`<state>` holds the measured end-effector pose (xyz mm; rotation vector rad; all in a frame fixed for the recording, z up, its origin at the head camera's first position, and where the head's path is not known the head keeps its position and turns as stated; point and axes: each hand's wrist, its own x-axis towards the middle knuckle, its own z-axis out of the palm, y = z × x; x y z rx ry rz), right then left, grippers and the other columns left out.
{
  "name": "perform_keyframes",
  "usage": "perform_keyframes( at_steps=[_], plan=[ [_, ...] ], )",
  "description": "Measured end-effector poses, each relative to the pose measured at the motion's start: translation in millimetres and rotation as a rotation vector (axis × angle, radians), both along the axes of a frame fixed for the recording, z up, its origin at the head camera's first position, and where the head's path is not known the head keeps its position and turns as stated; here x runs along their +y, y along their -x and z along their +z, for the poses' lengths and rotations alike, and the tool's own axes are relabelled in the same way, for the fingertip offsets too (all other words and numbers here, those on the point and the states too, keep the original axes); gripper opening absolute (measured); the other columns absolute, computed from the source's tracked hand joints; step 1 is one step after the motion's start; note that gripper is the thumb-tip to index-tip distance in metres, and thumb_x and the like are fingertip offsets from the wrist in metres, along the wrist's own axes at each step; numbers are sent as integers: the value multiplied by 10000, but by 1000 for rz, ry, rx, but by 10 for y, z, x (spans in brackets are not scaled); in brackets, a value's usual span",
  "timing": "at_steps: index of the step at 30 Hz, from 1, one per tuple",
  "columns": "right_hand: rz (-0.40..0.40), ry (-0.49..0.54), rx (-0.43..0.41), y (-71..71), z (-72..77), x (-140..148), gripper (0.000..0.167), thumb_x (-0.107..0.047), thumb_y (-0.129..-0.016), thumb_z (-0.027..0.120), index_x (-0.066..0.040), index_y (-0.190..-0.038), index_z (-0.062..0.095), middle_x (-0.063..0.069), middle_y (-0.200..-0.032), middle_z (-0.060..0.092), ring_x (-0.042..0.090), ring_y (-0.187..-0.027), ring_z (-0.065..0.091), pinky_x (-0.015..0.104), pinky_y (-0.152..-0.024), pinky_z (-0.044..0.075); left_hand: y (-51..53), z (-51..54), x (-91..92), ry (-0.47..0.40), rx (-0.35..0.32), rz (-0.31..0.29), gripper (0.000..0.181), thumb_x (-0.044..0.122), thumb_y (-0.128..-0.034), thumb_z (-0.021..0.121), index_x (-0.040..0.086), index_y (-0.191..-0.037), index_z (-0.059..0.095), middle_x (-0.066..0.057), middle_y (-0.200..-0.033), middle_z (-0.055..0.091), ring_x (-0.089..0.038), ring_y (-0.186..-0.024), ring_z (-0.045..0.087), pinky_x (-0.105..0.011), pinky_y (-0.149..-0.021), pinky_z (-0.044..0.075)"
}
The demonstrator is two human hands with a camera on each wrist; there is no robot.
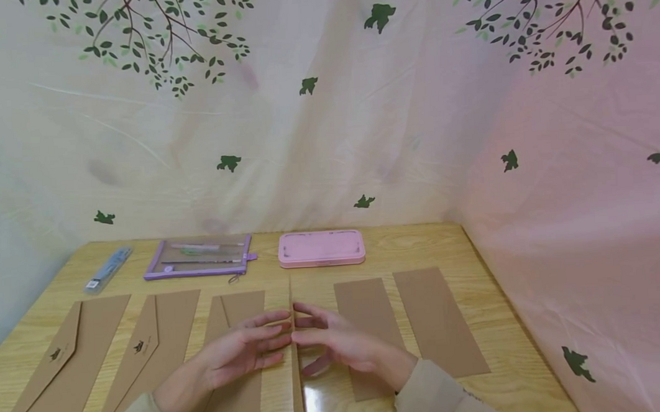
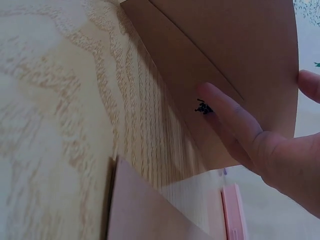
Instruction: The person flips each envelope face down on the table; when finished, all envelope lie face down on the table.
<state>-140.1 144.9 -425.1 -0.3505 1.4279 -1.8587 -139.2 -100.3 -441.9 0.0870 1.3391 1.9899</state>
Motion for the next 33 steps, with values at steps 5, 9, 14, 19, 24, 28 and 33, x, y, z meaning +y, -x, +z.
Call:
perform_keyframes(
  at_steps=[5,9,14,19,24,28,33],
  plan=[
    [14,19,4,13,-20,32,747,-165,-1031,575,-54,-1619,128,280,-1587,279,437,-1303,498,597,-902,539,4,8,-33,-6,5,-2,562,195,-1006,617,52,-1507,406,-93,-1410,542,-268,-1275,510,-427,-1051,437],
    [18,22,7,19,-30,52,737,-147,-1030,577,-55,-1617,140,280,-1570,312,412,-1281,523,596,-909,537,10,19,-58,-14,4,7,531,187,-1006,614,65,-1490,432,-76,-1383,558,-273,-1276,504,-428,-1055,431],
    [5,5,3,21,-37,90,720,-152,-1033,577,-55,-1610,158,256,-1517,387,379,-1228,564,593,-907,540,18,19,-73,-5,8,16,522,183,-1009,606,60,-1487,434,-60,-1358,557,-265,-1270,487,-414,-1041,435],
    [3,-1,-2,27,-63,140,731,-154,-1035,575,-37,-1608,137,235,-1477,424,381,-1192,585,594,-907,539,23,16,-81,2,9,25,541,177,-1011,604,41,-1497,409,-47,-1320,565,-239,-1241,491,-406,-1036,439],
    [3,-11,12,44,-86,184,729,-145,-1038,567,-18,-1605,125,240,-1440,449,371,-1167,595,584,-896,548,25,29,-89,2,10,34,575,166,-1009,606,14,-1512,373,-51,-1320,560,-239,-1249,485,-416,-1054,430],
    [-16,-55,37,46,-91,203,739,-153,-1035,580,10,-1595,127,253,-1430,436,358,-1175,588,586,-893,549,28,25,-112,4,17,40,588,164,-1016,593,1,-1524,346,-81,-1361,517,-263,-1286,452,-448,-1091,398],
    [-30,-142,129,77,-104,237,741,-168,-1027,610,23,-1588,165,256,-1362,446,356,-1107,631,566,-891,556,31,9,-159,2,25,48,563,172,-1023,585,15,-1520,372,-75,-1352,491,-250,-1267,445,-422,-1068,420]
  ],
)
